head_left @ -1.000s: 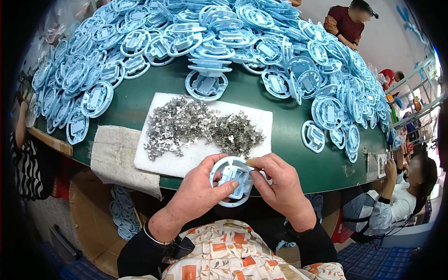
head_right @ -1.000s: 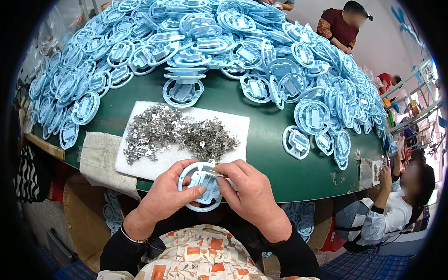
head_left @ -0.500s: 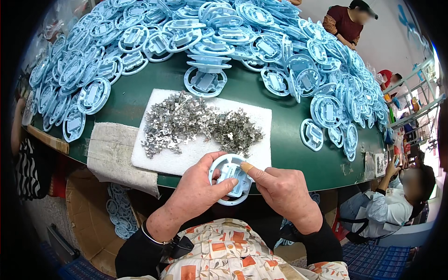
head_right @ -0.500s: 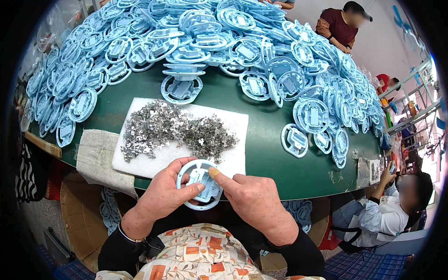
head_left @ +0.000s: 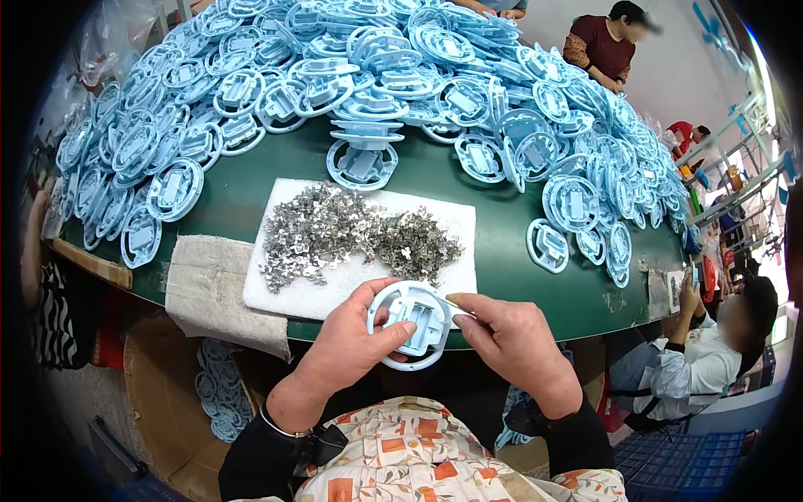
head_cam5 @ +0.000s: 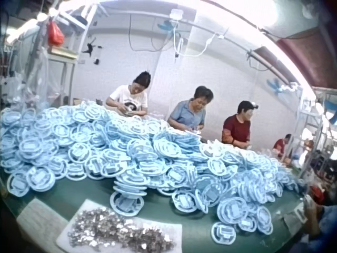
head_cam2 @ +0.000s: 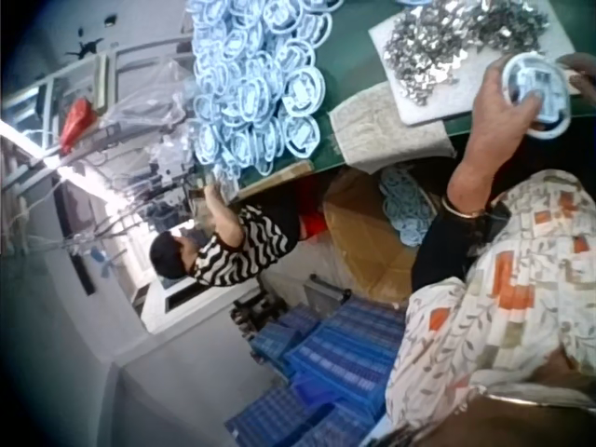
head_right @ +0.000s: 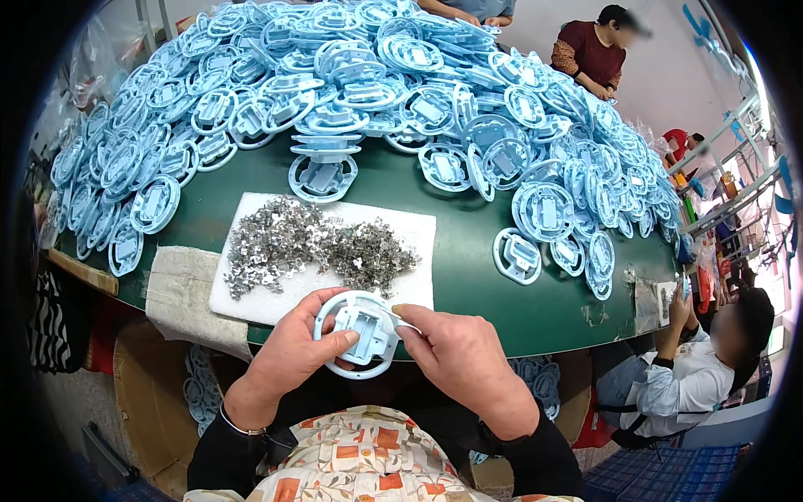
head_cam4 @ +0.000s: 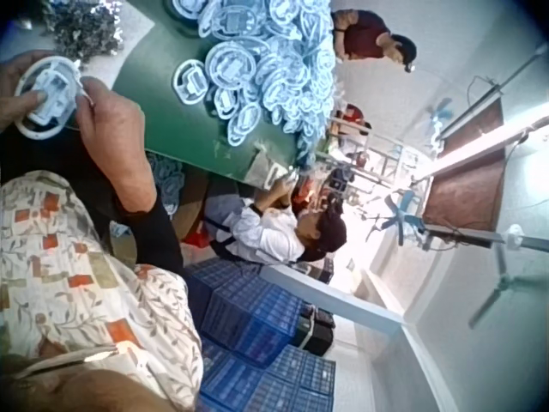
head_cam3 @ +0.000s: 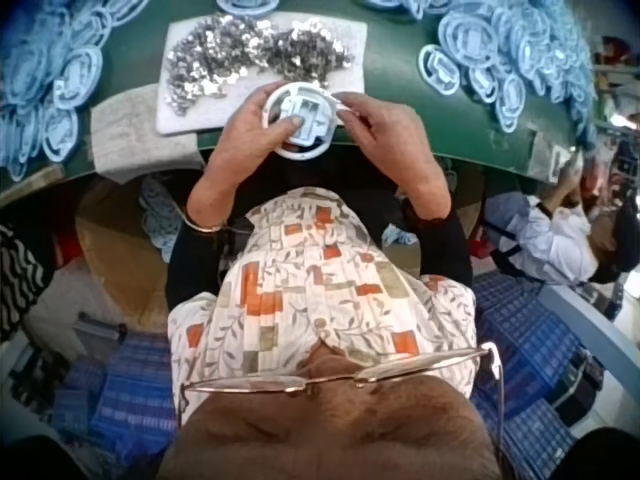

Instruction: The person sits at a green table in a workshop and assembles light blue plastic components. They pick up a plastic ring, insert a small metal piece into its center, and then place the finished unit into a cardboard box. The process is repeated continuously throughout the clip.

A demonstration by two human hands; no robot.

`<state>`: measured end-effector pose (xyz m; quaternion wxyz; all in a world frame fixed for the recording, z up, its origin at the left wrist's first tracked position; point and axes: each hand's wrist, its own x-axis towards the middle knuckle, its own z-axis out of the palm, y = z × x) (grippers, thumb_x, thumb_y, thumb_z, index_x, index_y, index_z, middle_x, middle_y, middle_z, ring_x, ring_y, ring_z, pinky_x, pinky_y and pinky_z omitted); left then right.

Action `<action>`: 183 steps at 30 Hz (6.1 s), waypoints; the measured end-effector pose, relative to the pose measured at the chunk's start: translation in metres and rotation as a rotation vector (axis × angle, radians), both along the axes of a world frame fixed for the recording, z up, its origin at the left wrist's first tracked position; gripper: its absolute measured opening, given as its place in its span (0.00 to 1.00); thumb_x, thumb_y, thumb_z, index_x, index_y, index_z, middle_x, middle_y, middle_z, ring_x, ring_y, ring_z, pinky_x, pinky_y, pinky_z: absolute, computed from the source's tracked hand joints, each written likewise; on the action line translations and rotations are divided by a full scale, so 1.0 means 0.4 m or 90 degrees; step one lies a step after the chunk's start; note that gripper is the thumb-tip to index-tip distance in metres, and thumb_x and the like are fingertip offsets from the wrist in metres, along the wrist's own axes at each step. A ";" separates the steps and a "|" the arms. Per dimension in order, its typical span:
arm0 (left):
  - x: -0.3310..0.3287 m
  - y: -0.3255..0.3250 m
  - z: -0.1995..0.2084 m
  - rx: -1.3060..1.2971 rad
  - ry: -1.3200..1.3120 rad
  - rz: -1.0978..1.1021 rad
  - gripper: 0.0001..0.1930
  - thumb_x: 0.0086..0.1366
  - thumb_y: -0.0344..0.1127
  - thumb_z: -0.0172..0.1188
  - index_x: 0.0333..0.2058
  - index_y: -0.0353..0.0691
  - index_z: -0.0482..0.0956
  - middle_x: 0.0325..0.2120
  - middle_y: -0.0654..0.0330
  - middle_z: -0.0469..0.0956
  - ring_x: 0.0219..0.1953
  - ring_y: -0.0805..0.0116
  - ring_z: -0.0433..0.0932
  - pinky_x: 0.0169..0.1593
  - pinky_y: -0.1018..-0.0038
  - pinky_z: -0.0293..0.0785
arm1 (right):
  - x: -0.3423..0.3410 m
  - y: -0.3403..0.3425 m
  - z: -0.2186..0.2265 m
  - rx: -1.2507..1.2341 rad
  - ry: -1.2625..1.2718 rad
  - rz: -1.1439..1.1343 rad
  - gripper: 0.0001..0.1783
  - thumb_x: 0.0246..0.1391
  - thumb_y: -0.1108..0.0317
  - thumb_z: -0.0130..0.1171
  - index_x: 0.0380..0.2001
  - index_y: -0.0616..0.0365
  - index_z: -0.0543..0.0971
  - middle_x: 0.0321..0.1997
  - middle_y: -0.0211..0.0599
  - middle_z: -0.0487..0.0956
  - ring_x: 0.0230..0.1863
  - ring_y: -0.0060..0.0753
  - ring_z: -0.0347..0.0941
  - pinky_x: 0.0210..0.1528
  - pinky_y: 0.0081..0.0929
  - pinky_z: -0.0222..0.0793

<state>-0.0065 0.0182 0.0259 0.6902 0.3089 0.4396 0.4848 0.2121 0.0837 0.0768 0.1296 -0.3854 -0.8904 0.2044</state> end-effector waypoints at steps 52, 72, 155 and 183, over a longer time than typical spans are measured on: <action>-0.013 -0.050 0.068 0.154 0.296 -0.092 0.17 0.69 0.34 0.60 0.52 0.33 0.76 0.40 0.63 0.78 0.39 0.80 0.74 0.46 0.80 0.73 | 0.039 -0.095 -0.081 -0.406 0.355 0.017 0.09 0.64 0.67 0.62 0.37 0.62 0.80 0.19 0.26 0.75 0.18 0.16 0.65 0.21 0.21 0.59; 0.016 0.041 0.035 0.034 0.251 -0.121 0.12 0.76 0.38 0.52 0.42 0.34 0.80 0.31 0.69 0.78 0.33 0.85 0.71 0.37 0.82 0.70 | -0.007 0.032 -0.102 0.117 0.214 -0.035 0.08 0.44 0.76 0.68 0.28 0.55 0.79 0.19 0.34 0.77 0.19 0.37 0.76 0.23 0.31 0.71; 0.039 0.022 0.056 0.290 0.485 -0.179 0.24 0.60 0.30 0.55 0.56 0.31 0.72 0.41 0.54 0.75 0.37 0.66 0.75 0.43 0.71 0.74 | 0.035 -0.053 -0.094 -0.599 0.451 -0.192 0.12 0.68 0.63 0.57 0.37 0.63 0.77 0.26 0.23 0.76 0.27 0.10 0.68 0.28 0.15 0.64; -0.013 -0.059 -0.047 -0.156 -0.500 -0.163 0.19 0.72 0.36 0.41 0.57 0.34 0.67 0.38 0.59 0.70 0.31 0.71 0.70 0.28 0.79 0.71 | -0.047 -0.014 -0.073 -0.511 0.403 -0.060 0.12 0.53 0.67 0.74 0.31 0.58 0.78 0.21 0.16 0.66 0.24 0.09 0.57 0.26 0.15 0.54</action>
